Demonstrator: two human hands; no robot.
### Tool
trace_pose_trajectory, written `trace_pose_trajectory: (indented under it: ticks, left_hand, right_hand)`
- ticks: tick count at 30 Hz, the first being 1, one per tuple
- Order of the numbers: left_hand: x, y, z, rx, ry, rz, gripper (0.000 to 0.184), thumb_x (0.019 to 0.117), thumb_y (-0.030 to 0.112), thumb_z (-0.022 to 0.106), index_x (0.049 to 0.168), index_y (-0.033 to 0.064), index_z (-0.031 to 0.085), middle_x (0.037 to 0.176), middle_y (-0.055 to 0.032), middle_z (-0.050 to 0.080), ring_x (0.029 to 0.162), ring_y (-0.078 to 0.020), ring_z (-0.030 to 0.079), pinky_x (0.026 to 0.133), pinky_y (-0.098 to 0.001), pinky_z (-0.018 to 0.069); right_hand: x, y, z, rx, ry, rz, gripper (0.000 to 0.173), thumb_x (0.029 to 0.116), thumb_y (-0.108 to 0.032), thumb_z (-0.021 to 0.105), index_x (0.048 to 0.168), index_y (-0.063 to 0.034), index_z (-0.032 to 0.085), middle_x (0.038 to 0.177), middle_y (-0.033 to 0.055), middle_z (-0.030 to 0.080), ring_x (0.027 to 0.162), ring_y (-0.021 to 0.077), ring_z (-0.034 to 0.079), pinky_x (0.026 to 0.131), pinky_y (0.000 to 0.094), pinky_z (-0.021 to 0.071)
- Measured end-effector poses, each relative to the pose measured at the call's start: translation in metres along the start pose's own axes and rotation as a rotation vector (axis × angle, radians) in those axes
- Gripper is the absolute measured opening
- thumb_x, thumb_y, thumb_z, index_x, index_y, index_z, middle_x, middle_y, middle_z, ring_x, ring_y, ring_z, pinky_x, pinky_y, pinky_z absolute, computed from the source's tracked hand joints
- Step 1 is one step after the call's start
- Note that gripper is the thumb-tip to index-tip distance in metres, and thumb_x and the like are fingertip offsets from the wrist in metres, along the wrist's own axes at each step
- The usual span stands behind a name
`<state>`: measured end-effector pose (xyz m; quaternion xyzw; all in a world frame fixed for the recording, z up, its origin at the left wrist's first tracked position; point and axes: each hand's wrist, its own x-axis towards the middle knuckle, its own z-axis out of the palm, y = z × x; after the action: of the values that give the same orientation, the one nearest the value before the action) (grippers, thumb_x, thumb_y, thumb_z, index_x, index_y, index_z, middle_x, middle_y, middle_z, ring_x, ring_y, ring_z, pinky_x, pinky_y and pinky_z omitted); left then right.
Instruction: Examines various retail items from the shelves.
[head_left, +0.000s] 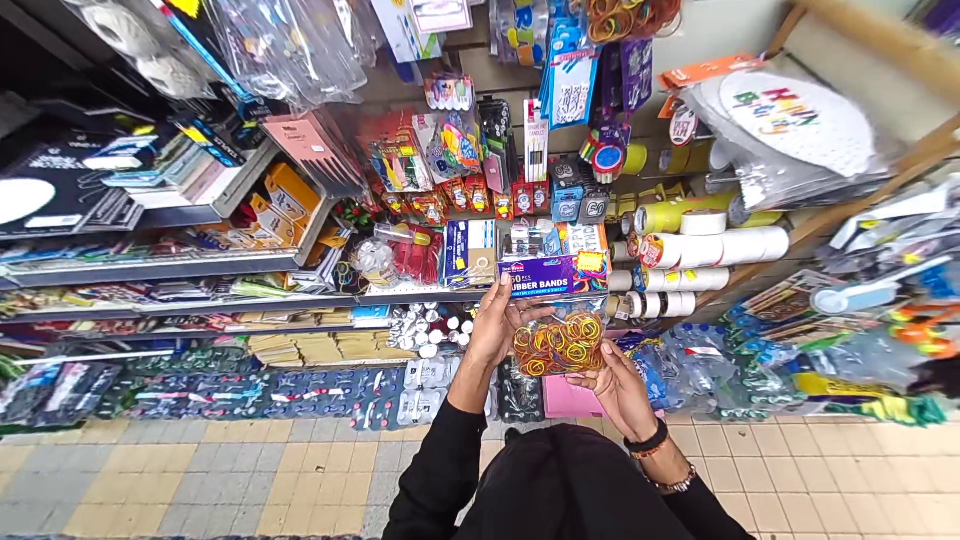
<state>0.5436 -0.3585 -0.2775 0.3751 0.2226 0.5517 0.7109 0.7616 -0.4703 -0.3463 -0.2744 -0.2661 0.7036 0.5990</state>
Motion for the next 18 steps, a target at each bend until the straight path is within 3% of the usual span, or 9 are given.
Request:
trace_pose_trajectory:
  ticks: [3, 5, 9, 12, 15, 18]
  left_hand:
    - [0.000, 0.001, 0.000, -0.010, -0.001, -0.004, 0.045, 0.1133, 0.030, 0.026, 0.144, -0.0015, 0.035, 0.132, -0.0304, 0.058, 0.114, -0.0465, 0.065, 0.094, -0.0624, 0.0564]
    - [-0.002, 0.002, 0.002, -0.020, 0.004, -0.008, 0.046, 0.1133, 0.030, 0.025, 0.145, -0.0014, 0.035, 0.132, -0.0303, 0.058, 0.115, -0.0467, 0.065, 0.094, -0.0629, 0.0562]
    - [-0.005, 0.004, 0.008, 0.032, -0.047, 0.028, 0.045, 0.1129, 0.030, 0.027, 0.143, -0.0029, 0.034, 0.130, -0.0295, 0.059, 0.113, -0.0456, 0.066, 0.092, -0.0616, 0.0576]
    - [-0.006, -0.002, 0.013, 0.049, -0.125, 0.049, 0.049, 0.1124, 0.034, 0.030, 0.143, -0.0042, 0.035, 0.131, -0.0295, 0.059, 0.112, -0.0459, 0.066, 0.093, -0.0628, 0.0572]
    - [-0.007, -0.010, 0.016, 0.057, -0.151, 0.068, 0.051, 0.1115, 0.036, 0.035, 0.142, -0.0046, 0.037, 0.132, -0.0283, 0.060, 0.112, -0.0442, 0.067, 0.093, -0.0612, 0.0580]
    - [-0.009, -0.012, 0.017, 0.023, -0.150, 0.083, 0.053, 0.1101, 0.038, 0.040, 0.143, -0.0031, 0.038, 0.132, -0.0283, 0.060, 0.112, -0.0441, 0.067, 0.093, -0.0605, 0.0579]
  right_hand:
    - [0.000, 0.000, -0.002, -0.004, -0.015, 0.011, 0.045, 0.1106, -0.034, 0.042, 0.143, -0.0024, 0.047, 0.129, 0.0265, 0.062, 0.107, 0.0389, 0.070, 0.083, 0.0537, 0.0623]
    - [0.001, -0.003, -0.003, -0.040, -0.028, -0.003, 0.049, 0.1094, -0.036, 0.045, 0.143, -0.0001, 0.047, 0.130, 0.0270, 0.061, 0.110, 0.0389, 0.068, 0.089, 0.0551, 0.0606]
    - [0.014, -0.018, -0.004, -0.368, -0.037, -0.148, 0.053, 0.1071, -0.042, 0.048, 0.140, -0.0014, 0.053, 0.130, 0.0140, 0.064, 0.118, 0.0222, 0.064, 0.103, 0.0394, 0.0534]
    - [0.032, -0.036, 0.005, -0.544, -0.075, -0.278, 0.058, 0.1071, -0.035, 0.051, 0.150, 0.0015, 0.037, 0.139, 0.0171, 0.058, 0.123, 0.0272, 0.060, 0.103, 0.0427, 0.0530]
    - [0.045, -0.049, 0.021, -0.646, -0.040, -0.397, 0.062, 0.1051, -0.029, 0.057, 0.150, 0.0051, 0.032, 0.130, 0.0146, 0.063, 0.121, 0.0214, 0.062, 0.105, 0.0362, 0.0525]
    - [0.054, -0.055, 0.028, -0.615, -0.004, -0.481, 0.048, 0.1043, -0.021, 0.059, 0.142, 0.0051, 0.045, 0.118, 0.0141, 0.068, 0.110, 0.0206, 0.068, 0.098, 0.0346, 0.0565]
